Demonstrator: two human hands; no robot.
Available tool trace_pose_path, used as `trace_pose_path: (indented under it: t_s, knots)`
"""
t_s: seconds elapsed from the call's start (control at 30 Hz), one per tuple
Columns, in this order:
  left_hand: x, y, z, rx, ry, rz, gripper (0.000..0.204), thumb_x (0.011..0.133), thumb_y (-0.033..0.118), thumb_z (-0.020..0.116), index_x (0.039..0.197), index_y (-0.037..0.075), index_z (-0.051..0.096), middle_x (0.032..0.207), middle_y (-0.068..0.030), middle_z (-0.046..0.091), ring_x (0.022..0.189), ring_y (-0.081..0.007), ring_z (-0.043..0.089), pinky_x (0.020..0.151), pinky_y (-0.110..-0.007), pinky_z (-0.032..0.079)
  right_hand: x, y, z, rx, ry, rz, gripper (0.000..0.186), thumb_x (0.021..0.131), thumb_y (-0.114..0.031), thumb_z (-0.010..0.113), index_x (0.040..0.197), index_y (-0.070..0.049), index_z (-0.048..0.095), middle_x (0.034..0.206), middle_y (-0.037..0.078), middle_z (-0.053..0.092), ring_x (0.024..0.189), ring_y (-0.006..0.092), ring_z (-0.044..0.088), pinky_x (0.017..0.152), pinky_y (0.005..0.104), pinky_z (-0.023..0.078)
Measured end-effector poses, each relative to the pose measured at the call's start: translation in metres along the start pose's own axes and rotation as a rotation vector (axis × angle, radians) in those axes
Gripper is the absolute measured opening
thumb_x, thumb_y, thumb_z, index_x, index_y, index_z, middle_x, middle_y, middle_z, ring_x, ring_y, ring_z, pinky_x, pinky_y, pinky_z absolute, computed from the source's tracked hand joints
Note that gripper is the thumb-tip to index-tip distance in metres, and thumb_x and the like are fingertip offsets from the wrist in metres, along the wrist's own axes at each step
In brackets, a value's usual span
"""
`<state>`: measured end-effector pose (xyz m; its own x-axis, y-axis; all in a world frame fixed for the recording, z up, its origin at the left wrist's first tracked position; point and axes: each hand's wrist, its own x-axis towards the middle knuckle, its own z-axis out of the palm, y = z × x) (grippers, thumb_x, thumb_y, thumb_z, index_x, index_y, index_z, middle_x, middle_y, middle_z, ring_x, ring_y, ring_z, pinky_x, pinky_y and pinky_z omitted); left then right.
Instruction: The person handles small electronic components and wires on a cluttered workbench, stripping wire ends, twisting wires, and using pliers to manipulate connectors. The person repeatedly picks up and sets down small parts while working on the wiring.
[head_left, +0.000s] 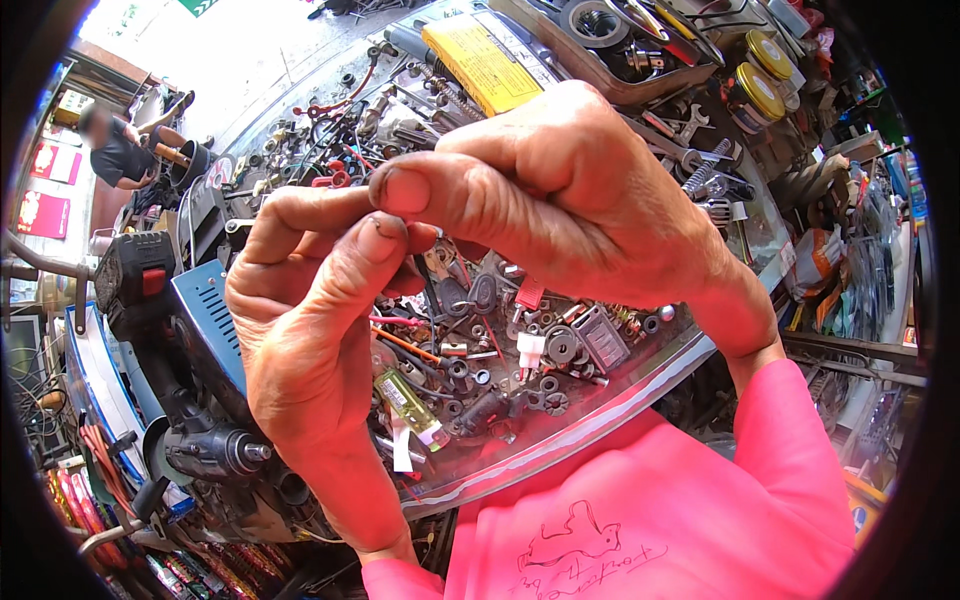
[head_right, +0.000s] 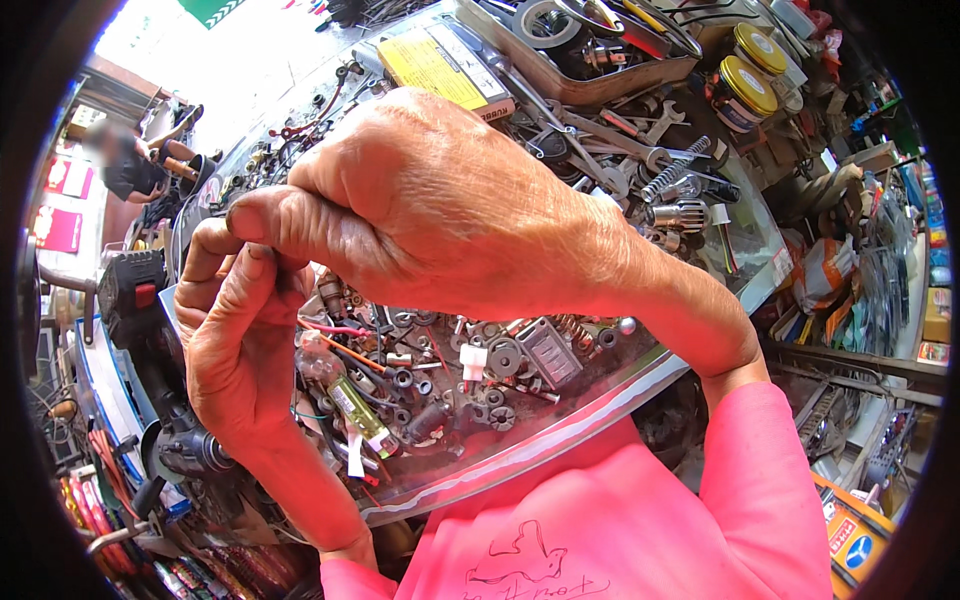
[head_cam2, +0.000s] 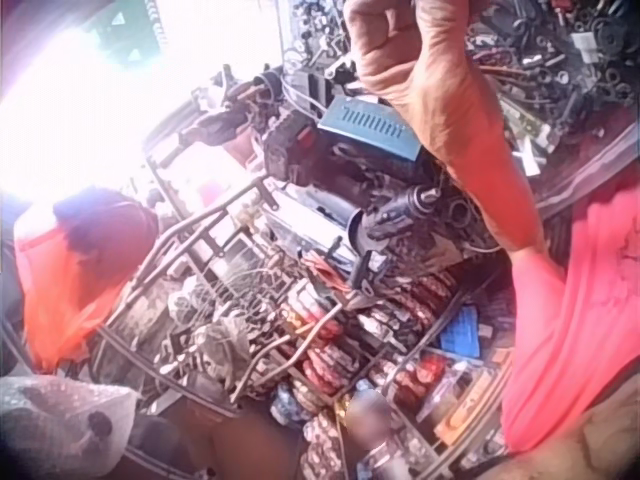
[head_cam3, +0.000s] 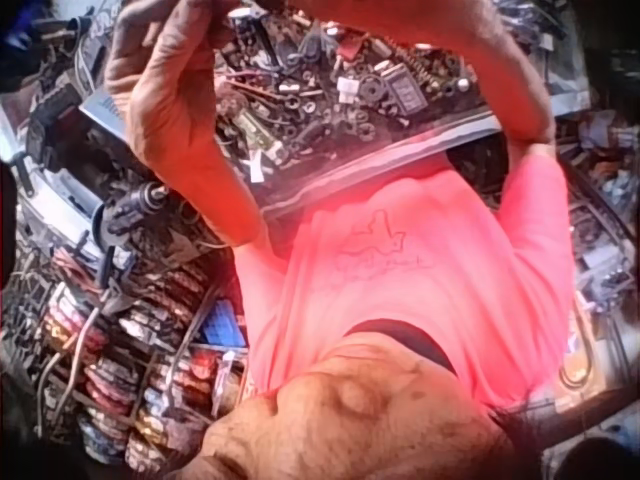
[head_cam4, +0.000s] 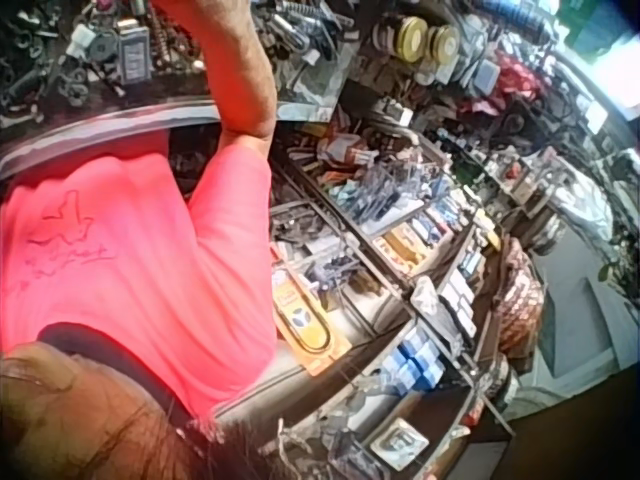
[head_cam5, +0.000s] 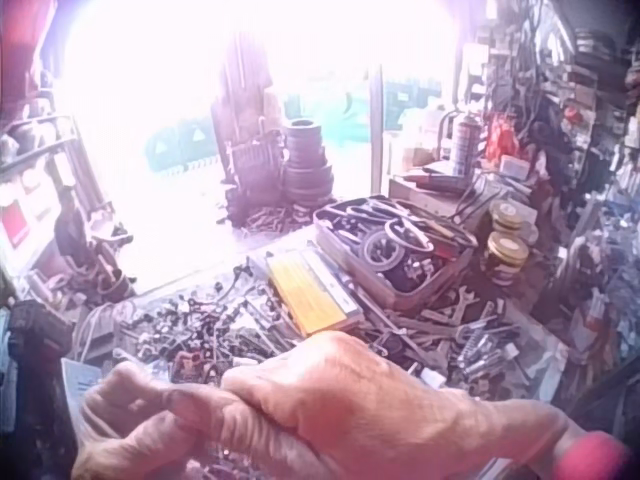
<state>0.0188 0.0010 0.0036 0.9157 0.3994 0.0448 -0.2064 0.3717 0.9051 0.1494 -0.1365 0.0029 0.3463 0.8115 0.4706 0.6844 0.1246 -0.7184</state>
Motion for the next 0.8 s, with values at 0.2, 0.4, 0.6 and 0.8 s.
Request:
trace_pose_path:
  t_s: [0.2,0.4,0.6,0.8]
  knots:
    - [0.002,-0.003,-0.001,-0.018,0.086,0.01,0.013,0.084,0.003,0.067,0.096,0.001,0.062,0.087,-0.0077,0.067,0.072,-0.0119,0.063,0.062,-0.023,0.048,0.002,-0.01,-0.005,-0.065,0.036,0.095,0.026,0.088,-0.024,0.065,0.086,0.001,0.062,0.064,0.005,0.058,0.05,0.0062,0.047,0.045,0.0245,0.038]
    - [0.001,-0.003,0.002,0.036,0.057,0.021,0.014,0.082,0.001,0.067,0.095,0.001,0.061,0.087,-0.0082,0.067,0.075,-0.0138,0.065,0.062,-0.023,0.049,0.002,-0.001,0.008,-0.146,0.122,0.019,0.031,0.089,-0.028,0.057,0.079,0.001,0.058,0.057,0.021,0.055,0.057,0.0392,0.058,0.054,0.0456,0.043]
    - [0.0,-0.004,0.006,0.027,0.061,-0.009,0.014,0.083,0.0,0.066,0.096,0.001,0.061,0.087,-0.0084,0.067,0.077,-0.0162,0.066,0.063,-0.024,0.05,0.003,-0.004,0.007,-0.086,0.126,0.09,0.045,0.092,-0.033,0.055,0.062,-0.001,0.06,0.054,0.016,0.054,0.051,0.0313,0.055,0.05,0.0405,0.042]
    - [0.003,-0.005,-0.001,-0.002,0.077,0.004,0.013,0.087,0.002,0.062,0.099,0.0,0.06,0.086,-0.0076,0.066,0.069,-0.0107,0.06,0.063,-0.024,0.048,0.004,-0.009,-0.008,0.002,0.04,0.136,0.028,0.085,-0.025,0.06,0.079,0.002,0.062,0.062,0.019,0.057,0.061,0.0345,0.057,0.058,0.0417,0.044]
